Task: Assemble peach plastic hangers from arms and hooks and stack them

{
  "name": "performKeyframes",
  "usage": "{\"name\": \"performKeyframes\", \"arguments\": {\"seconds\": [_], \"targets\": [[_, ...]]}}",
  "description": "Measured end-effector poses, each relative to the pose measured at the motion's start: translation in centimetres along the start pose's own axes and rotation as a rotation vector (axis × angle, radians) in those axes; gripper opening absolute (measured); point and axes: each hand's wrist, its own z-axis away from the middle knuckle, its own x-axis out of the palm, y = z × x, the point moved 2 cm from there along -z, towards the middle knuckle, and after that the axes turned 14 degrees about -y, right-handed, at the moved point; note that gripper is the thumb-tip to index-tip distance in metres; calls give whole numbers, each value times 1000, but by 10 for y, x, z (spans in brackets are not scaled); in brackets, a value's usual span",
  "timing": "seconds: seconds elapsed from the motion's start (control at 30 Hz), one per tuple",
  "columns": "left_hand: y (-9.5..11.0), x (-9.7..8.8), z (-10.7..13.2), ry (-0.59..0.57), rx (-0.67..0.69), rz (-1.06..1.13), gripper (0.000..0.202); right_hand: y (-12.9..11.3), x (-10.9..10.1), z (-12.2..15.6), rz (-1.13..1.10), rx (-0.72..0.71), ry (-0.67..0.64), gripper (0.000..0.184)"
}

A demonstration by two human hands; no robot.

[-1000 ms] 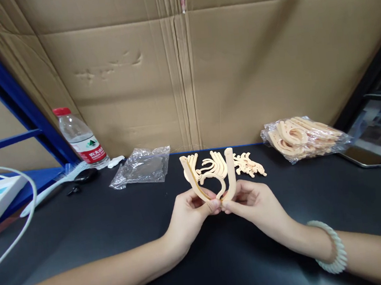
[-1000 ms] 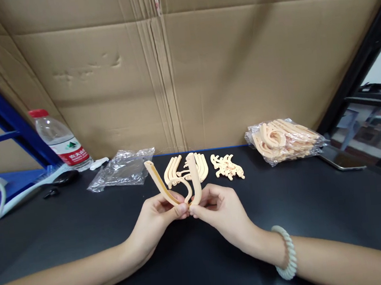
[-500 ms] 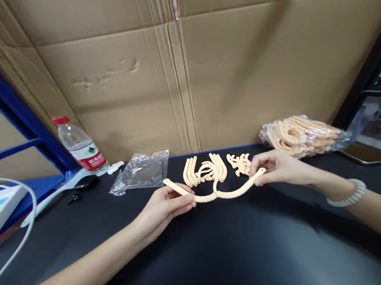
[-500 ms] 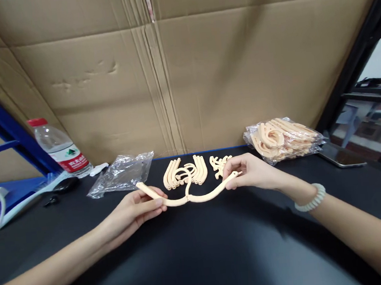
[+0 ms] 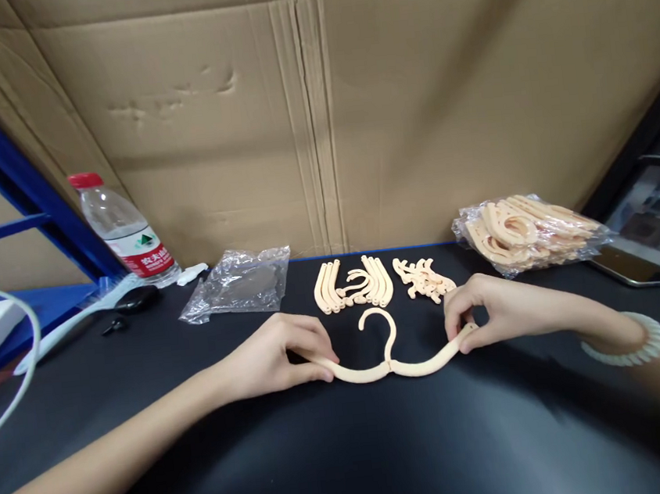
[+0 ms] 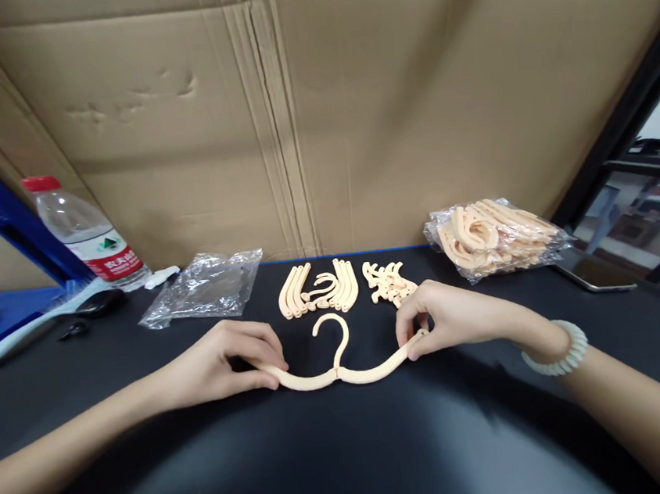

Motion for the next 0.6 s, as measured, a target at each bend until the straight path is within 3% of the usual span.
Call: {"name": "performKeyframes", "arguments": {"seconds": [0.1,0.2,0.6], "targets": [[5,1,1,14,35,-321,14,-1,2,-2,57,-38,31,7],[5,2,1,22,40,-485,22,2,3,-4,67,-36,44,8],[-24,1,-4,239,-25,-490,26,17,2,-9,160,1,179,16]]}}
